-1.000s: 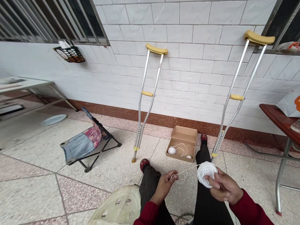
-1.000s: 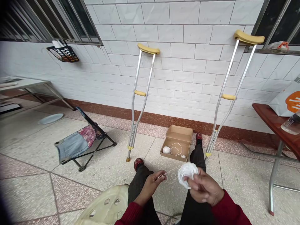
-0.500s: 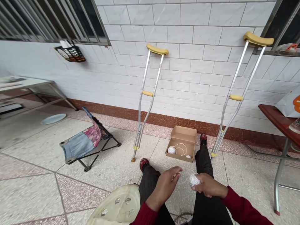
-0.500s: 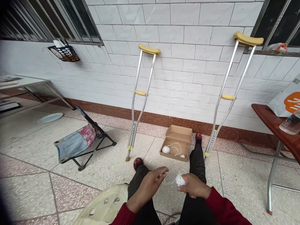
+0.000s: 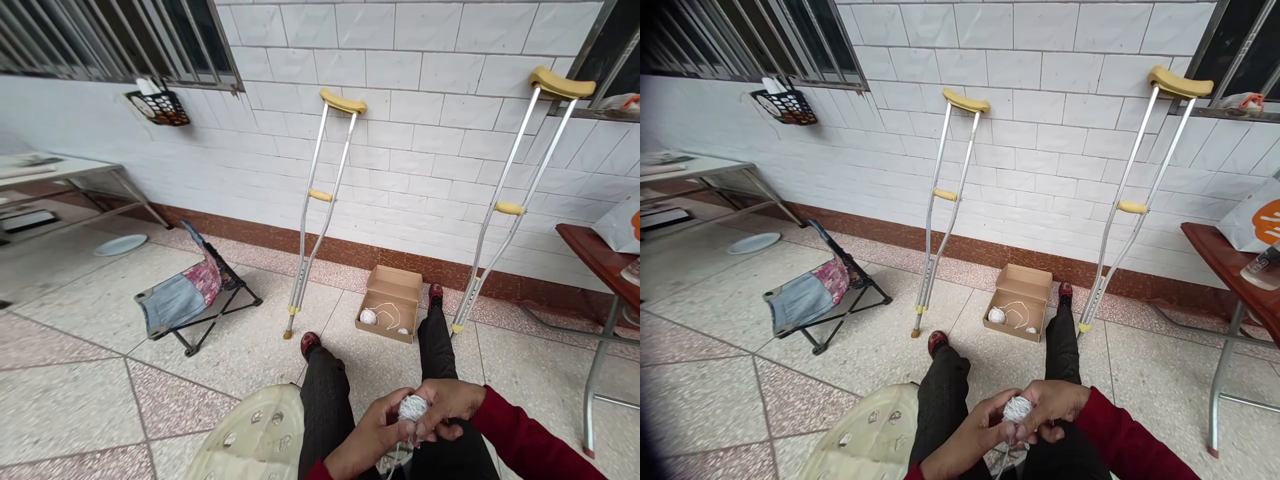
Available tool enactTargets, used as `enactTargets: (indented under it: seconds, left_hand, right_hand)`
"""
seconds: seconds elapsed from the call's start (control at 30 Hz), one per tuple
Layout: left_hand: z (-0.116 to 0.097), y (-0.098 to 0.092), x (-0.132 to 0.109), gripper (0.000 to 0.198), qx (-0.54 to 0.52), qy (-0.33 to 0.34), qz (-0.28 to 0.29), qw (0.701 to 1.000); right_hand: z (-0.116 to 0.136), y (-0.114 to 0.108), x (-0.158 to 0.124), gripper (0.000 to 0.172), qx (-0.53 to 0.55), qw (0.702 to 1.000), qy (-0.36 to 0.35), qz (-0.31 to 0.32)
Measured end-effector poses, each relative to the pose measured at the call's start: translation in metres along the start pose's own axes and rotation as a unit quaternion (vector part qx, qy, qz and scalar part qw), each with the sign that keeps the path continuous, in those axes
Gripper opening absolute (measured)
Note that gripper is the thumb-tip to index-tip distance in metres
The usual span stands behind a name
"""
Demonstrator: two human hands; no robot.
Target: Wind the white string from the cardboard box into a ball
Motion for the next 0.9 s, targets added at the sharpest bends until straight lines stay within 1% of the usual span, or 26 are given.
enactTargets:
  seconds: [0.03,0.1,0.2,0.23,0.3,0.4,0.47,0.53,0.63,0.7,0.83,0.9]
  left_hand:
    - [0.001,0.001,-0.002,0.055,-0.009,-0.004,-0.002,1.000]
    - [0.003,0.001,-0.006,0.055,0.001,-0.001,-0.031,1.000]
    - [0.004,-0.005,-0.005,0.039,0.059,0.025,-0.087,0.994]
    - [0.002,-0.007,-0.004,0.033,0.084,0.033,-0.097,0.991]
    - [-0.004,-0.009,0.000,0.029,0.139,0.052,-0.106,0.983]
    - [-0.023,-0.011,0.008,0.026,0.215,0.093,-0.119,0.965]
    - [-0.036,-0.011,0.015,0.025,0.243,0.117,-0.122,0.955]
    - [-0.046,-0.010,0.022,0.026,0.253,0.130,-0.128,0.950]
    - [-0.055,-0.006,0.030,0.027,0.239,0.128,-0.131,0.954]
    - [-0.058,-0.004,0.033,0.027,0.227,0.118,-0.136,0.957]
    - [-0.063,-0.004,0.038,0.027,0.232,0.135,-0.157,0.950]
    - [-0.061,-0.007,0.040,0.032,0.215,0.141,-0.153,0.954]
  right_hand:
    - [0.000,0.001,0.001,0.025,0.007,1.000,-0.004,-0.001]
    - [0.001,0.003,0.002,0.025,0.021,0.999,-0.018,-0.027]
    - [0.005,0.006,0.003,0.028,0.032,0.994,-0.045,-0.097]
    - [0.007,0.007,0.002,0.030,0.029,0.991,-0.056,-0.121]
    - [0.013,0.009,-0.001,0.033,0.021,0.982,-0.074,-0.172]
    - [0.025,0.007,-0.008,0.038,0.010,0.958,-0.100,-0.269]
    - [0.034,0.002,-0.014,0.040,-0.002,0.940,-0.116,-0.320]
    - [0.043,-0.004,-0.020,0.042,-0.022,0.925,-0.137,-0.353]
    - [0.053,-0.017,-0.030,0.043,-0.076,0.893,-0.158,-0.415]
    - [0.056,-0.023,-0.034,0.040,-0.112,0.884,-0.158,-0.426]
    - [0.059,-0.023,-0.032,0.037,-0.134,0.895,-0.173,-0.389]
    - [0.060,-0.024,-0.033,0.035,-0.152,0.885,-0.182,-0.400]
Point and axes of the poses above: each hand's wrist, its own x-axis towards the middle knuckle, its own y-axis out of the palm, z = x × y, the point moved 4 cm from there along x, towards the middle knuckle, and after that the axes turned 13 degrees about -x, right-handed, at the moved point
